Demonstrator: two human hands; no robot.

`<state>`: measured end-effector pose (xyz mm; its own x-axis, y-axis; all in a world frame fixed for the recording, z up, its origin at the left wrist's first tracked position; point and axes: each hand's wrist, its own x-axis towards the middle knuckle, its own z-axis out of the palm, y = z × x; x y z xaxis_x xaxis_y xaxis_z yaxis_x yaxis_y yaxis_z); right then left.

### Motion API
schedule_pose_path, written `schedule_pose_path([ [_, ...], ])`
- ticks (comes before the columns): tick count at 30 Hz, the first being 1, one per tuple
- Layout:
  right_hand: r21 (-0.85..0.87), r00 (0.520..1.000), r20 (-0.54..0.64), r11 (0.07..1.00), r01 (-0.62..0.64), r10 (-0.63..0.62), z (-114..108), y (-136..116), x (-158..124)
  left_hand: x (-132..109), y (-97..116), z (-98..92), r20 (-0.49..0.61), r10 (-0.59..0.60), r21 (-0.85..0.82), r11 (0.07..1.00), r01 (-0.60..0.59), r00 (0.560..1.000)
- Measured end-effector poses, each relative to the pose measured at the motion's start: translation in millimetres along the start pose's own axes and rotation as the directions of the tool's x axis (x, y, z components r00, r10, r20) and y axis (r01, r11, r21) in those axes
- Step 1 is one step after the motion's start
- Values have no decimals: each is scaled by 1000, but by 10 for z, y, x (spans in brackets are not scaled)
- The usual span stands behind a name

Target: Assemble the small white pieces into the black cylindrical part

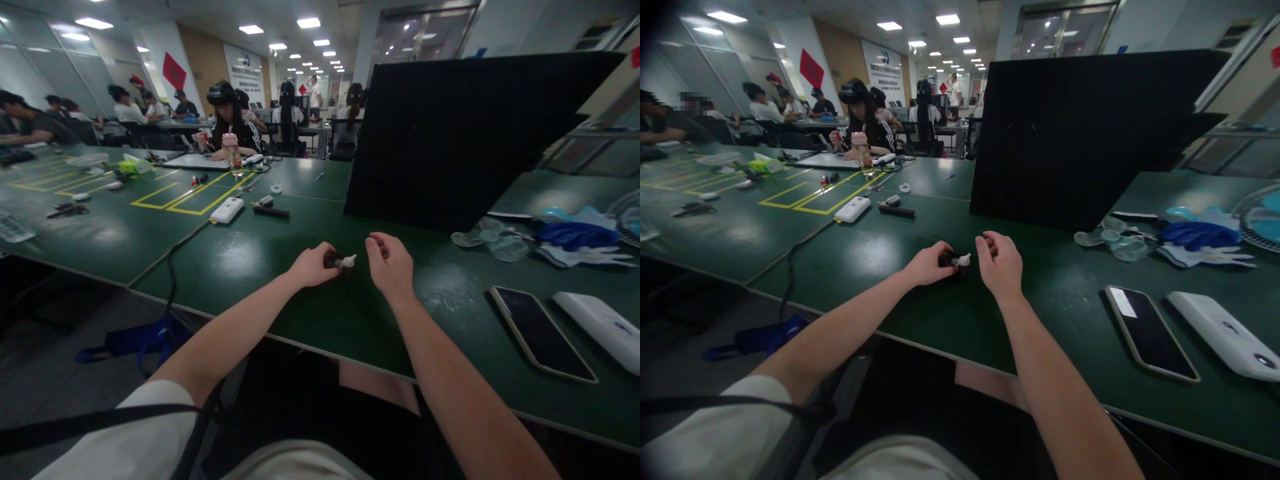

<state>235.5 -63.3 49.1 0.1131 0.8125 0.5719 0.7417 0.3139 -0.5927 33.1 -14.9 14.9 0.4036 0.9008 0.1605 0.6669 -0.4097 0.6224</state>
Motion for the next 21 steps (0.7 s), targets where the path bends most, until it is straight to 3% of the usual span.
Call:
schedule_pose_path([
  [2, -17, 999, -18, 999, 45, -45, -11, -9, -9, 2, 0, -2, 0, 6, 8, 1000, -6, 1000],
  [8, -124, 973, 218, 987, 105, -76, 88, 36, -47, 4, -10, 9, -5, 23, 19, 1000, -23, 1000],
  [21, -112, 993, 112, 993, 48, -35, 89, 28, -33, 25, -49, 29, -26, 40, 6, 999, -40, 999],
])
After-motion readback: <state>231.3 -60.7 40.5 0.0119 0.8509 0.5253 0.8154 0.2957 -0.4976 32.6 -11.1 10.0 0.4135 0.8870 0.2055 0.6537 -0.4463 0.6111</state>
